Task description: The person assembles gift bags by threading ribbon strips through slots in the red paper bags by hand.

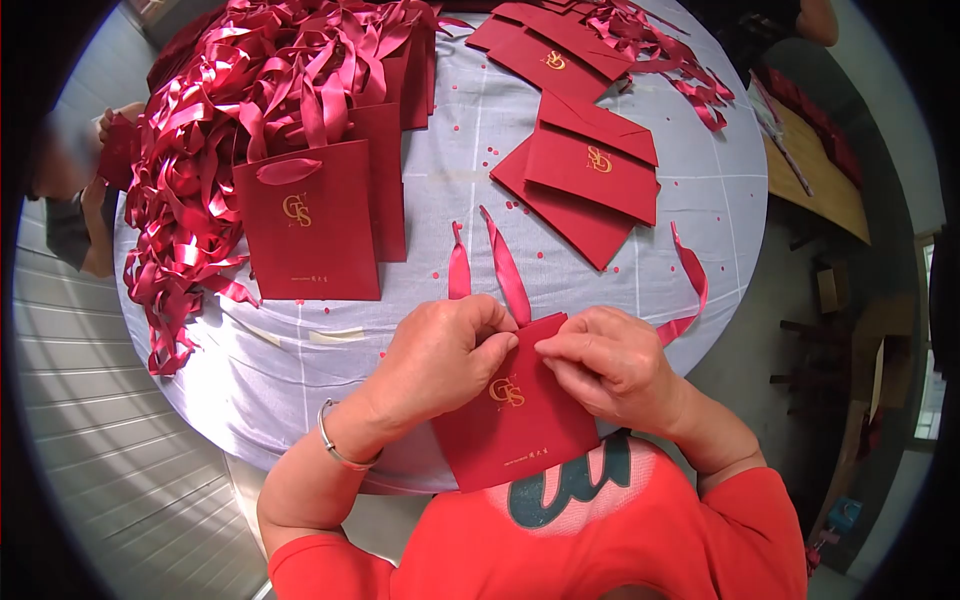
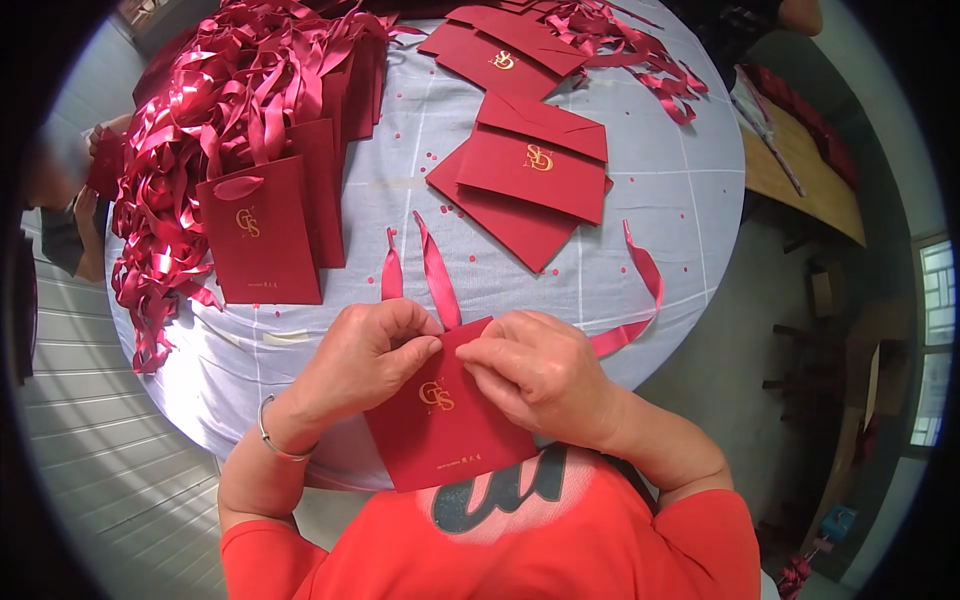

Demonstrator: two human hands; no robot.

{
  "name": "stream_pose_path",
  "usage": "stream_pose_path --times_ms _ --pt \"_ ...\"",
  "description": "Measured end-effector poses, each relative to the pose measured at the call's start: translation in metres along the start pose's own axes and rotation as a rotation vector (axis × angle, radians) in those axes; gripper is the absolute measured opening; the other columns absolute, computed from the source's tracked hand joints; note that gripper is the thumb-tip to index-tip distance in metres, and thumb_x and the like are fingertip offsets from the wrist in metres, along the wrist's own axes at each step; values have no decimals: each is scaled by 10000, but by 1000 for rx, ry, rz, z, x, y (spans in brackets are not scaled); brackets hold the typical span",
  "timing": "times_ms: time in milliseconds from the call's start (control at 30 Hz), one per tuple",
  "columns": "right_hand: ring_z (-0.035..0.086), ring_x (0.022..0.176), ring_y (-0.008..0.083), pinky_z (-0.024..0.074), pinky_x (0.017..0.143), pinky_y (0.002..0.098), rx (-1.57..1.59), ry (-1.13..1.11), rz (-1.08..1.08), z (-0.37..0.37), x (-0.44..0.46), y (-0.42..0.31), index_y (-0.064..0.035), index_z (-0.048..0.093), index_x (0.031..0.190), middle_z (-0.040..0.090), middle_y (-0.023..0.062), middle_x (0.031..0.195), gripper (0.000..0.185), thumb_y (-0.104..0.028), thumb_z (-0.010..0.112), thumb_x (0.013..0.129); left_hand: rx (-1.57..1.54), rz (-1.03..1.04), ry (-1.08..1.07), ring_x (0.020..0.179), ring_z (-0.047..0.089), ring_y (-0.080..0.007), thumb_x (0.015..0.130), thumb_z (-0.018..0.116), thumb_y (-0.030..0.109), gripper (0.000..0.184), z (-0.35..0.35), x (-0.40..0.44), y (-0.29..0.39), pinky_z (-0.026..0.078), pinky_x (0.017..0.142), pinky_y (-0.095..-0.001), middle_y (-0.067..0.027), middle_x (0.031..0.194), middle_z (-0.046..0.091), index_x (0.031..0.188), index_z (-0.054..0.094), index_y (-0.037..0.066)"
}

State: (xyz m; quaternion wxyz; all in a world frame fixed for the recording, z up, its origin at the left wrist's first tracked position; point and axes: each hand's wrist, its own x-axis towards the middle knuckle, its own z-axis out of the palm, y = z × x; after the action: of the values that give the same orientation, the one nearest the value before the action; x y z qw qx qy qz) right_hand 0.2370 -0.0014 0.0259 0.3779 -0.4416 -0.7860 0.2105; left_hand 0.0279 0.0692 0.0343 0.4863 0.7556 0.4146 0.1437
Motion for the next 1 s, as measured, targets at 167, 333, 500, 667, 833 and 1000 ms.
stream_pose_path --times_ms 167,333,500,667,833,1000 --pt "672 710 251 528 600 330 -99 50 -56 5 3 3 -24 681 875 669 99 790 220 51 768 688 35 15 39 637 641 -168 872 675 103 129 4 -1 -1 506 614 -318 -138 731 678 931 681 -12" --pt "665 710 256 534 611 339 -150 21 -86 5 6 0 -23 674 876 662 98 788 220 30 775 688 83 2 48 698 692 -263 870 677 132 149 4 -4 4 517 634 -352 -163 781 690 962 703 17" --pt "641 721 251 528 632 349 -205 -42 -93 4 8 -3 -30 641 842 622 83 798 144 -24 732 732 104 21 67 693 691 -268 866 680 129 143 7 -3 2 517 630 -352 -164 779 690 957 706 22" --pt "653 709 273 524 606 354 -329 -102 -3 8 9 -9 -26 647 839 647 104 793 153 -13 747 725 95 9 78 684 687 -282 863 680 128 134 7 -4 3 518 623 -361 -161 775 692 945 710 27" --pt "638 653 319 519 585 400 -157 -106 150 2 22 -14 -39 625 793 608 126 727 80 -88 686 781 95 38 92 688 689 -288 860 677 122 127 8 -5 3 518 623 -369 -160 773 692 933 708 23" --pt "644 649 329 525 588 406 -357 -211 157 10 25 -21 -34 631 785 624 139 726 97 -115 683 793 122 60 117 692 686 -303 859 670 117 122 10 -6 3 517 621 -373 -164 777 691 927 706 24"
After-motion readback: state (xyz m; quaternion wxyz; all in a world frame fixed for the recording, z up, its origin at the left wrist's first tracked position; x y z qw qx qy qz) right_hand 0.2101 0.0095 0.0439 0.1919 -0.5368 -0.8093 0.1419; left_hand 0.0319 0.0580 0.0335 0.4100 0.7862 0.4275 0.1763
